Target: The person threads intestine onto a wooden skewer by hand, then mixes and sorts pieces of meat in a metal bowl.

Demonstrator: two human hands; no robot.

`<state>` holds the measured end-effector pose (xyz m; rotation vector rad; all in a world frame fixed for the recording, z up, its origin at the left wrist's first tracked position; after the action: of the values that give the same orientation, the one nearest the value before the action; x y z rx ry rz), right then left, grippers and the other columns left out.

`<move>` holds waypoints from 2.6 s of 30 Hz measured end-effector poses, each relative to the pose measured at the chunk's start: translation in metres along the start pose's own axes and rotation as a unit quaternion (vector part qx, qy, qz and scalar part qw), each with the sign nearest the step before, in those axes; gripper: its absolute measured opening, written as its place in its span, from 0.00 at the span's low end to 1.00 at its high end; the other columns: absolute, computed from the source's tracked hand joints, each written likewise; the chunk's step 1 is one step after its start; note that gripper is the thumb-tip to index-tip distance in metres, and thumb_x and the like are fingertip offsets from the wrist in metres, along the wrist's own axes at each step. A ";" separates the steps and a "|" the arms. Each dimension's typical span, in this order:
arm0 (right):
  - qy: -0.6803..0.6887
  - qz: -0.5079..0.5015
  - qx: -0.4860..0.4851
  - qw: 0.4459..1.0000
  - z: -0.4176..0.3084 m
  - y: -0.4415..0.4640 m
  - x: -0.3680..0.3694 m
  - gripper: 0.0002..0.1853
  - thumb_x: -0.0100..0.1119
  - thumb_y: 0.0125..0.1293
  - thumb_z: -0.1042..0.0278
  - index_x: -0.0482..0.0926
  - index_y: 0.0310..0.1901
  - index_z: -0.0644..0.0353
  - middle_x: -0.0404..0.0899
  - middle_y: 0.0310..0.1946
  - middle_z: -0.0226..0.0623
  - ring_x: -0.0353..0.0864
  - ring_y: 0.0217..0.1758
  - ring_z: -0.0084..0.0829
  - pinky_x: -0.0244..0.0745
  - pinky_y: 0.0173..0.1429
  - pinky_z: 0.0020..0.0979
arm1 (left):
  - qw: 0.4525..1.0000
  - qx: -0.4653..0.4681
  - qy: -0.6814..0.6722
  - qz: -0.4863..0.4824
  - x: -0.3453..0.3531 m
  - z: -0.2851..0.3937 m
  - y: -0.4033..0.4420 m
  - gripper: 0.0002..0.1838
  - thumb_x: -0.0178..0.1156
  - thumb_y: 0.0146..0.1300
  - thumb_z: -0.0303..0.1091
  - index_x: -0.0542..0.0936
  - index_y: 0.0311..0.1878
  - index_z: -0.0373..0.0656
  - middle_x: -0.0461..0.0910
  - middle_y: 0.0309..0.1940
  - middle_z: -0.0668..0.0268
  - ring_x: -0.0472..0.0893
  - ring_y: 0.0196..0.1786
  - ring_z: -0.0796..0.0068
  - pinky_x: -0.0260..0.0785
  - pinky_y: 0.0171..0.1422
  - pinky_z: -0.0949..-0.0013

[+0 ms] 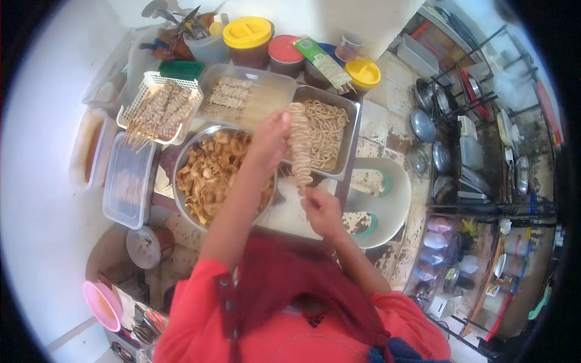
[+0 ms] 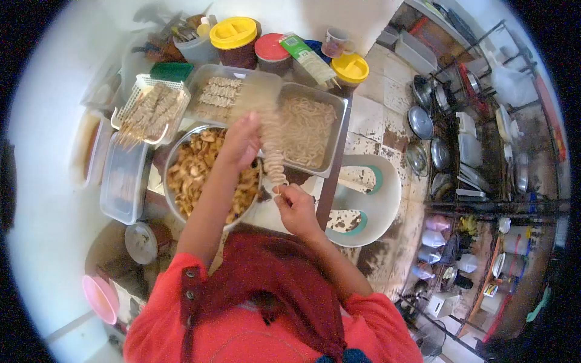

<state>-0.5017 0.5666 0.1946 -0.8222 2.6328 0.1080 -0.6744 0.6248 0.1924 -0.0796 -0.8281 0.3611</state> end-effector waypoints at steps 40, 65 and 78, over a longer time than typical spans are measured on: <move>-0.048 0.000 -0.028 0.998 0.003 0.018 -0.015 0.08 0.57 0.56 0.77 0.79 0.39 0.63 0.74 0.29 0.44 0.77 0.32 0.44 0.71 0.36 0.37 | 0.997 0.026 0.076 0.023 0.013 -0.030 -0.003 0.13 0.55 0.66 0.31 0.73 0.50 0.32 0.81 0.38 0.59 0.81 0.37 0.73 0.76 0.41 0.70; -0.074 0.013 -0.022 0.997 0.025 0.013 -0.034 0.08 0.57 0.57 0.75 0.79 0.39 0.61 0.73 0.28 0.45 0.75 0.31 0.46 0.69 0.36 0.40 | 0.973 0.047 0.204 0.097 -0.018 0.016 0.081 0.16 0.57 0.66 0.32 0.72 0.54 0.36 0.80 0.45 0.62 0.80 0.48 0.70 0.73 0.48 0.74; -0.066 0.025 0.002 0.997 0.027 0.027 -0.047 0.07 0.57 0.58 0.75 0.79 0.39 0.62 0.72 0.26 0.45 0.75 0.29 0.43 0.69 0.34 0.36 | 0.993 -0.036 0.102 -0.037 0.036 -0.042 0.052 0.08 0.53 0.67 0.29 0.76 0.40 0.33 0.81 0.32 0.59 0.81 0.33 0.73 0.76 0.38 0.69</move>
<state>-0.4724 0.6188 0.1865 -0.7226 2.5280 0.1643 -0.6358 0.6886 0.1791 -0.1511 -0.6396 0.2482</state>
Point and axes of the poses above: each hand's wrist, its own y-axis towards the middle knuckle, its own x-axis out of the palm, z = x × y, the point moved 9 cm from there along y, towards the middle knuckle
